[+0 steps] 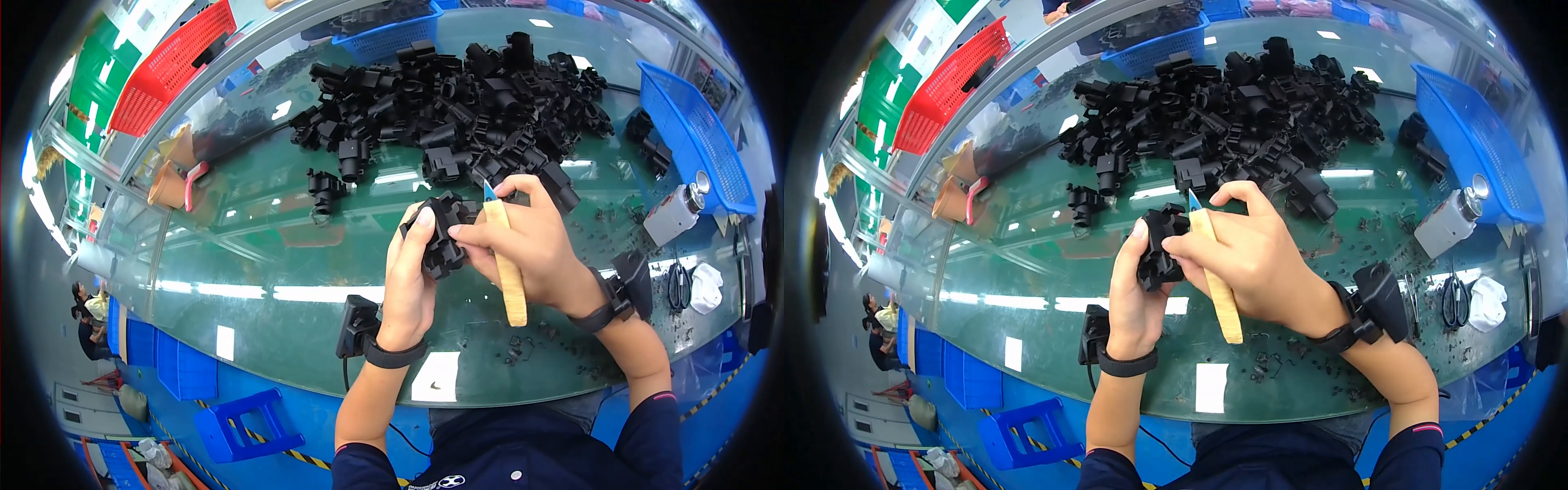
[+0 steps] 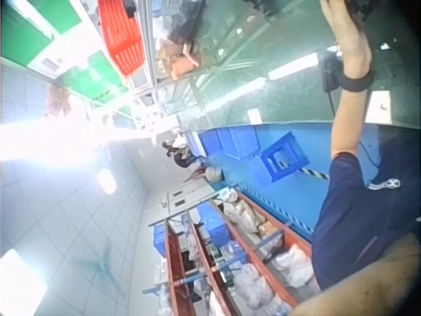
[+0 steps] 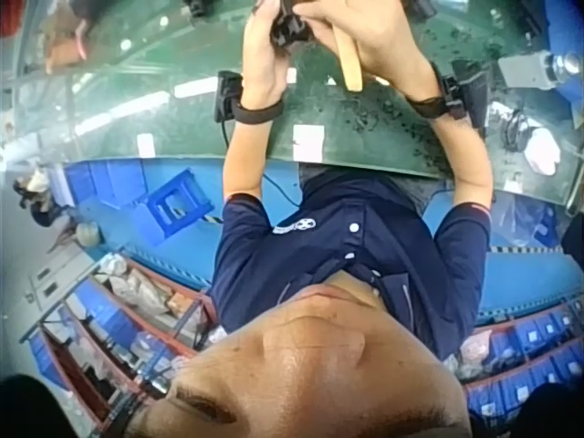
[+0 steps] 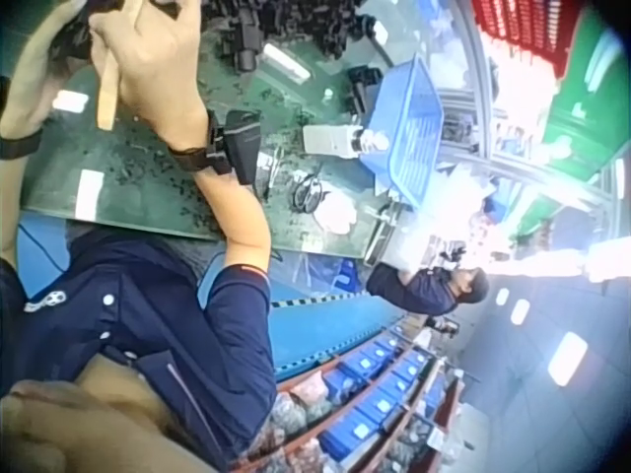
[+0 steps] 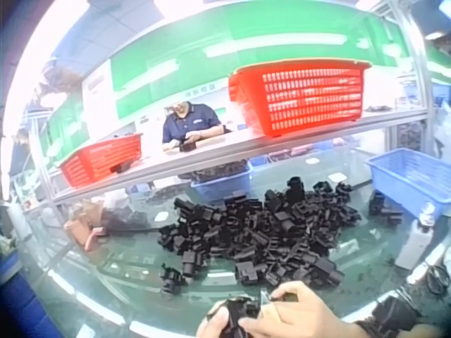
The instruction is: Processing and inspecting plastic components in a manufacturing facility, including trimming and sorting.
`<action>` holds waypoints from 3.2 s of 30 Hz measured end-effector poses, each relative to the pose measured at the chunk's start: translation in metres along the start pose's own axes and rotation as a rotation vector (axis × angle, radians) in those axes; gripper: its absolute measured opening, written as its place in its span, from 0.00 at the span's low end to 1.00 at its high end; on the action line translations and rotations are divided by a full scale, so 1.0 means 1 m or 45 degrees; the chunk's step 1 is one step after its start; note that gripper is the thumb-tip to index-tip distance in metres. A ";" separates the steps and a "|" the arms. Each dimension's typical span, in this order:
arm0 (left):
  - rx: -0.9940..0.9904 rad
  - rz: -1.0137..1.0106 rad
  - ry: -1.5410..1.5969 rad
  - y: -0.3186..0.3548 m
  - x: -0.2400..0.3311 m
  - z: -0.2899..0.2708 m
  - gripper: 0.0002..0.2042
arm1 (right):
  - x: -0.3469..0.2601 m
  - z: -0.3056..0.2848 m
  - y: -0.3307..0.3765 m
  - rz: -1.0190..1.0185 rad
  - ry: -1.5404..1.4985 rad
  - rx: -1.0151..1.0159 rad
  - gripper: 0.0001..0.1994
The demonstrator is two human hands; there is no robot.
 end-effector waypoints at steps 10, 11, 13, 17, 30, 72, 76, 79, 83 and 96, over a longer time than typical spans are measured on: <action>-0.121 -0.080 -0.003 0.000 -0.003 0.010 0.15 | 0.021 0.008 0.005 1.102 -1.084 -0.071 0.03; -0.170 -0.060 -0.007 -0.002 -0.004 0.009 0.16 | 0.026 0.007 0.004 1.086 -1.066 -0.065 0.03; -0.193 -0.026 -0.033 -0.003 -0.005 0.009 0.17 | 0.026 0.007 0.003 1.043 -1.067 -0.058 0.04; -0.138 0.031 -0.071 -0.004 0.000 0.005 0.18 | 0.020 0.005 0.001 0.624 -0.674 0.017 0.06; -0.235 0.293 0.124 -0.002 0.011 0.013 0.16 | 0.009 -0.018 -0.003 0.602 -0.739 0.058 0.34; -0.578 0.128 0.511 -0.001 0.007 0.015 0.25 | 0.018 -0.029 -0.012 0.640 -1.273 0.208 0.02; -0.474 0.040 0.818 -0.001 0.009 0.009 0.26 | 0.005 -0.021 -0.010 0.302 -0.674 0.019 0.04; -0.320 0.074 0.885 -0.004 0.012 0.001 0.27 | -0.005 -0.018 -0.010 0.256 -0.592 -0.058 0.04; -0.421 0.162 0.773 -0.005 0.015 0.000 0.25 | -0.010 -0.018 -0.011 0.188 -0.497 -0.109 0.05; -0.305 0.207 0.660 -0.005 0.013 -0.002 0.27 | -0.012 -0.018 -0.014 0.003 -0.248 -0.184 0.06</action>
Point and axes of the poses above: each hand's wrist, its own y-axis away from the middle knuckle, its own z-axis out of the palm, x = y × z, the point moved 4 cm from there along -y, towards the middle knuckle, and after that the axes turned 10 degrees about z, right-handed, at the moved point
